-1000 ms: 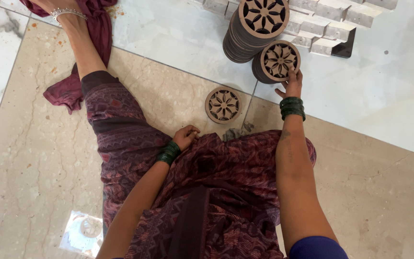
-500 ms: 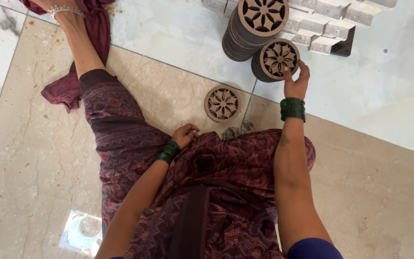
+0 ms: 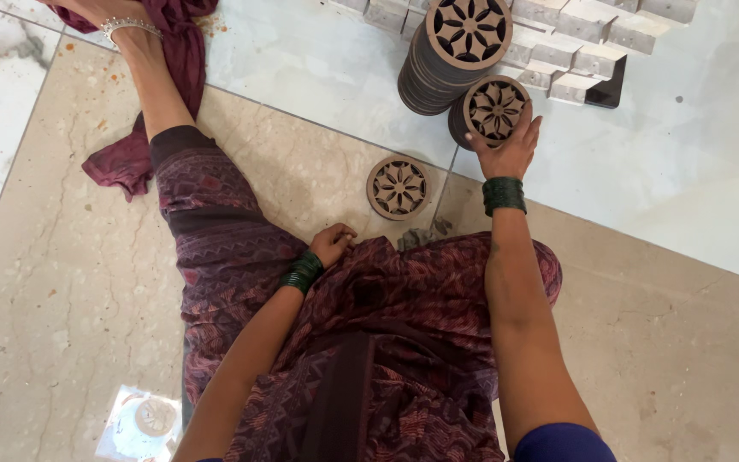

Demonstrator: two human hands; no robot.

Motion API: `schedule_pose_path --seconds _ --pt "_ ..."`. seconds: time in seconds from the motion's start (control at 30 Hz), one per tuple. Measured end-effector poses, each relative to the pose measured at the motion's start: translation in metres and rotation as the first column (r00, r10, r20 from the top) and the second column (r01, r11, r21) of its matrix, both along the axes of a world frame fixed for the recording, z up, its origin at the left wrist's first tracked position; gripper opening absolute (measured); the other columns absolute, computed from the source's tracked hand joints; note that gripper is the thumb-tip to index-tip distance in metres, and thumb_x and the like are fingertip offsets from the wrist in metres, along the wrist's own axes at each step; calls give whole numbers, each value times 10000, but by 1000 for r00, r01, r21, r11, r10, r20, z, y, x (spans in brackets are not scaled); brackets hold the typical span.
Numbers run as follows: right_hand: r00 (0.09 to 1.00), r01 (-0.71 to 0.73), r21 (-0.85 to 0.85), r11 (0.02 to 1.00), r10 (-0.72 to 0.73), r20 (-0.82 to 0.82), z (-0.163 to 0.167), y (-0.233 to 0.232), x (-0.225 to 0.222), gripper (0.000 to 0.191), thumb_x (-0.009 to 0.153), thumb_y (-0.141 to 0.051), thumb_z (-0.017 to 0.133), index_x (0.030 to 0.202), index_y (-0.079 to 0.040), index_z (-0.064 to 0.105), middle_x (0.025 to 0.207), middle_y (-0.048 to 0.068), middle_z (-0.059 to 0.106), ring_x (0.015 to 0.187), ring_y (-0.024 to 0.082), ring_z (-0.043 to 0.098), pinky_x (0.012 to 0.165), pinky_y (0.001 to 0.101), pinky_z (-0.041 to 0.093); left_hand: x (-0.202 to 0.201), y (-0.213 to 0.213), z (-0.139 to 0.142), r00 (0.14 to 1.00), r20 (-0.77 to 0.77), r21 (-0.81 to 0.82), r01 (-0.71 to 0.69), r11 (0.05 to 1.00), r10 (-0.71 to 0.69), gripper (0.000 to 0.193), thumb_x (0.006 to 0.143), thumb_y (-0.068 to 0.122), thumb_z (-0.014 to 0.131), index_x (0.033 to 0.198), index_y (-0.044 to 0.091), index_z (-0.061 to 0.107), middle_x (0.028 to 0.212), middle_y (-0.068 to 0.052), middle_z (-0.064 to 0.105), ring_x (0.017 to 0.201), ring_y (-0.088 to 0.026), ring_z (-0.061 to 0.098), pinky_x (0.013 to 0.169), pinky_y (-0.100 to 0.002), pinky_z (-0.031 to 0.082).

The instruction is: The person sits on a tiled floor and stacks decorative carved wooden discs one at a time, picking each disc by hand and placing it onto piles beside a larger stack. The person occasionally repositions discs and aligns them on the piles.

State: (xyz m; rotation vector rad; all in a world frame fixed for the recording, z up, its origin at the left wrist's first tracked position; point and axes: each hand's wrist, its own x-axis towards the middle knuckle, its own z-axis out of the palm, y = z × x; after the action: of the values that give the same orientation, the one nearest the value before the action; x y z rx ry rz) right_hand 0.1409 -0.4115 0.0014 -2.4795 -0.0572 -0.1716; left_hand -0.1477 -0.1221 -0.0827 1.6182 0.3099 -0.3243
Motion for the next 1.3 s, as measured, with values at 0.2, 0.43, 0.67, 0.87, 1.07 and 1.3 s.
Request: schedule_pose_path --seconds 0.2,0.43,0.67,0.87,1.07,1.3 --pt "1000 -14 -16 1000 15 17 -5 0 2 1341 669 -503 1022 1659 -180 177 1646 378 164 1509 532 237 1176 651 290 0 2 2 998 -59 34 25 999 -23 201 1047 118 527 1164 41 672 1034 -114 746 960 -190 730 867 -359 581" --pt "999 -3 -10 1000 3 52 -10 -1 4 1301 680 -464 1021 1656 -174 212 1631 350 247 1496 503 298 1185 627 304 -2 2 -6 999 -32 7 8 1000 -8 196 1048 113 524 1153 32 668 1031 -110 737 969 -186 732 880 -351 577" --pt "989 -16 -35 999 21 143 -13 -4 5 1229 703 -462 1017 1633 -150 278 1579 316 345 1442 481 379 1189 589 333 -2 3 -9 999 -37 -27 1 1000 -2 201 1052 114 514 1166 28 656 1040 -114 725 968 -190 723 870 -350 579" --pt "983 -10 -46 999 19 185 -10 -4 5 1182 714 -458 1018 1602 -119 316 1554 301 392 1429 457 405 1184 579 311 -2 2 -8 997 -80 -31 8 999 -11 207 1058 118 505 1173 22 649 1036 -113 722 975 -192 714 868 -347 581" --pt "986 29 -16 999 -26 163 4 -8 1 1123 731 -427 986 1589 -117 331 1521 231 456 1372 402 483 1174 548 338 -2 2 -6 999 -51 9 11 1000 -11 204 1051 113 514 1155 19 663 1043 -114 726 971 -190 719 862 -353 580" --pt "991 60 -40 997 -55 120 2 -7 -3 1112 740 -469 968 1591 -131 336 1528 199 455 1383 379 484 1174 559 322 -2 1 -5 996 -87 -19 15 1000 -16 212 1058 125 507 1172 27 656 1036 -118 730 967 -191 715 868 -352 584"
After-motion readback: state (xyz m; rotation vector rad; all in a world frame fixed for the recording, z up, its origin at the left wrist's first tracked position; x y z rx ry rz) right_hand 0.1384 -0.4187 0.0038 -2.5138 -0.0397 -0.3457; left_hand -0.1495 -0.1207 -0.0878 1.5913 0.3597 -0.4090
